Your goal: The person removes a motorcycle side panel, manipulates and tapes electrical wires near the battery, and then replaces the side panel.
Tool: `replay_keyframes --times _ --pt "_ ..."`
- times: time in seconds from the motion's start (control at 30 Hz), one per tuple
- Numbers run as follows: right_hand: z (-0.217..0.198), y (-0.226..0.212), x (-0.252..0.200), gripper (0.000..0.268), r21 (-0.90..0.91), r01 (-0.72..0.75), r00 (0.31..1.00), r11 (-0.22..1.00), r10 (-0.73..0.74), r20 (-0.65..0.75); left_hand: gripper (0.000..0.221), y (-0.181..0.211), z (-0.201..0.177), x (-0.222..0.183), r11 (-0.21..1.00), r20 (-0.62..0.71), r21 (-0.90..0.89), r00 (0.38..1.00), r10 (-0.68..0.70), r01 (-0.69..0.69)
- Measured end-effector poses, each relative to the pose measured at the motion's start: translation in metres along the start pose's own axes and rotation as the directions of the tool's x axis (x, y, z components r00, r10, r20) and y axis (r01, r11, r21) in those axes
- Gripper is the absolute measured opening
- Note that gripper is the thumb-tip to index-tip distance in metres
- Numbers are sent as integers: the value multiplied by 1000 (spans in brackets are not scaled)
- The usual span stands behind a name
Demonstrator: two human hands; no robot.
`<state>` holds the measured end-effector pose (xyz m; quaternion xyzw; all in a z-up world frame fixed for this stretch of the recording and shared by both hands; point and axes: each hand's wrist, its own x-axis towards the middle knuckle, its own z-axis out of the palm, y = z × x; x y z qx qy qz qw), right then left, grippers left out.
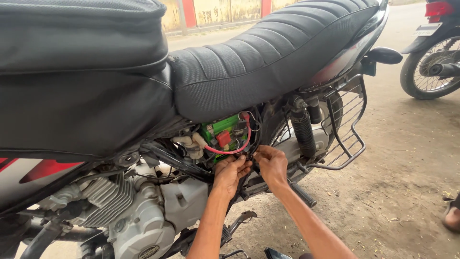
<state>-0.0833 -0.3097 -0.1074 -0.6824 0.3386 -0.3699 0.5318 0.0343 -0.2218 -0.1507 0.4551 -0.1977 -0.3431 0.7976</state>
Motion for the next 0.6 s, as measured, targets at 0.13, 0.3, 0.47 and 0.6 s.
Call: replay_keyframes --times 0.13,0.3,0.47,0.6 --pt "0 -31 -20 34 32 -53 995 998 56 -82 6 10 2 -6 999 29 21 999 -32 31" --pt "-3 -14 -5 43 35 25 998 999 -27 53 9 18 3 -7 994 56 49 993 -102 100" --pt "-7 -16 1 49 120 79 974 990 -103 203 11 19 1 -2 990 61 33 989 -138 136" --pt "-21 -21 7 33 89 -75 960 993 48 277 9 0 -1 8 988 84 -117 992 -96 105"
